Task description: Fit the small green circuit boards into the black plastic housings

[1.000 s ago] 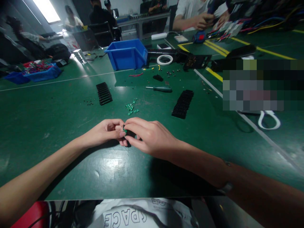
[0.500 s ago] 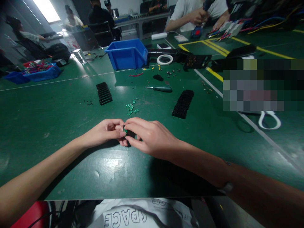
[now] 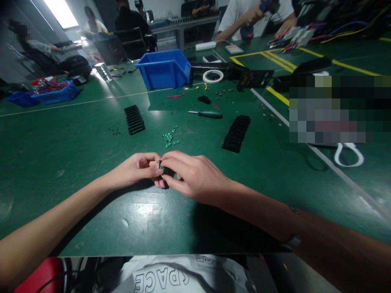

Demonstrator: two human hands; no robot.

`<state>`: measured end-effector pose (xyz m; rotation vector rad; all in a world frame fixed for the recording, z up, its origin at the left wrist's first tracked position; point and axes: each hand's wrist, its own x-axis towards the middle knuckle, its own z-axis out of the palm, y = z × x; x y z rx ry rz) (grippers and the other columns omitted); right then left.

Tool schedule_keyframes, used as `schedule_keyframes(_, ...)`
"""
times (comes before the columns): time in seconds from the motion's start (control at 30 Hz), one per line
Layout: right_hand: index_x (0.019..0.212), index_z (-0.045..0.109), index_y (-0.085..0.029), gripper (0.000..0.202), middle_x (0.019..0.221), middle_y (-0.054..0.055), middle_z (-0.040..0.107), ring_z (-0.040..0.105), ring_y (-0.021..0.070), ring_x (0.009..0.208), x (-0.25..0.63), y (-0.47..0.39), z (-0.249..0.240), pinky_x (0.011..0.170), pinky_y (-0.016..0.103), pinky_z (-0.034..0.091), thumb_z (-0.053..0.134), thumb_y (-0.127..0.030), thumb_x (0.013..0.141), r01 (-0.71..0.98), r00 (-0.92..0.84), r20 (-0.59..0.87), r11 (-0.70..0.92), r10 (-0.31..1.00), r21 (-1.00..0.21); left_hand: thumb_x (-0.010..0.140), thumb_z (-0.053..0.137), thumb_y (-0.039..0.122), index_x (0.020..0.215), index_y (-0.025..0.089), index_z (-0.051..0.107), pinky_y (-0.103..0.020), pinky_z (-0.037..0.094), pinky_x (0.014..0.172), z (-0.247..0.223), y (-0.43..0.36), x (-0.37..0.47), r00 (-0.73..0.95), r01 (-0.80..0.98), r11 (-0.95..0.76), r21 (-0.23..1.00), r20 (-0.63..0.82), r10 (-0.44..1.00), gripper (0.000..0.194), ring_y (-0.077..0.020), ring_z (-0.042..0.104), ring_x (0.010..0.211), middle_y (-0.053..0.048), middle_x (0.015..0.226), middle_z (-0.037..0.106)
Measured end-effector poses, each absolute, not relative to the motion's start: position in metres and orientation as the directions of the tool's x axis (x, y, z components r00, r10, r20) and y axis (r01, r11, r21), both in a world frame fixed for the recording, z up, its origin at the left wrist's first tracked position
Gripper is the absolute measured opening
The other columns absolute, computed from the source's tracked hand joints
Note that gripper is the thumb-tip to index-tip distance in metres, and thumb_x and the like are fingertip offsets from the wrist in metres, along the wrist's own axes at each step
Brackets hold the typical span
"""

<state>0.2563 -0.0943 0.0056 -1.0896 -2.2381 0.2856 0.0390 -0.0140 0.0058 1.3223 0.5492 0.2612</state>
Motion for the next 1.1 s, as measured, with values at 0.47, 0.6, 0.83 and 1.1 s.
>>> schedule_keyframes(0.47, 0.113, 0.066, -0.018, 0.02, 0.122, 0.009, 0.069, 0.07, 0.0182, 0.093, 0.2558, -0.0943, 0.0062, 0.078, 0.026, 0.056, 0.058, -0.024, 0.096, 0.645, -0.473, 0.423, 0.63, 0.773, -0.433, 0.09, 0.072, 0.031, 0.095, 0.011, 0.058, -0.027, 0.061, 0.075, 0.0068, -0.0155, 0.0404, 0.84, 0.124, 0.255, 0.959, -0.238, 0.488, 0.025, -0.0159, 0.075, 0.076, -0.008, 0.078, 0.075)
schedule_keyframes(0.6, 0.114, 0.066, -0.017, 0.021, 0.121, 0.009, 0.069, 0.07, 0.0177, 0.092, 0.2559, -0.0941, 0.0061, 0.078, 0.026, 0.055, 0.058, -0.024, 0.096, 0.644, -0.474, 0.426, 0.633, 0.771, -0.43, 0.09, 0.072, 0.031, 0.095, 0.01, 0.058, -0.026, 0.061, 0.075, 0.0063, -0.015, 0.0401, 0.841, 0.124, 0.252, 0.96, -0.237, 0.487, 0.025, -0.0158, 0.075, 0.076, -0.008, 0.078, 0.075)
schedule_keyframes(0.83, 0.114, 0.066, -0.017, 0.021, 0.12, 0.009, 0.069, 0.071, 0.0181, 0.093, 0.2556, -0.0939, 0.0055, 0.078, 0.026, 0.055, 0.059, -0.025, 0.096, 0.641, -0.473, 0.446, 0.644, 0.76, -0.418, 0.087, 0.075, 0.033, 0.093, 0.011, 0.058, -0.026, 0.06, 0.075, 0.0051, -0.0152, 0.0397, 0.842, 0.117, 0.258, 0.959, -0.234, 0.486, 0.029, -0.016, 0.075, 0.076, -0.007, 0.078, 0.075)
schedule_keyframes(1.1, 0.112, 0.067, -0.016, 0.02, 0.12, 0.009, 0.069, 0.071, 0.0185, 0.094, 0.2547, -0.0941, 0.006, 0.079, 0.026, 0.055, 0.059, -0.025, 0.096, 0.639, -0.478, 0.45, 0.65, 0.754, -0.411, 0.088, 0.074, 0.031, 0.094, 0.011, 0.058, -0.027, 0.06, 0.075, 0.0054, -0.0155, 0.0395, 0.836, 0.127, 0.253, 0.959, -0.241, 0.493, 0.026, -0.0162, 0.075, 0.075, -0.006, 0.077, 0.074)
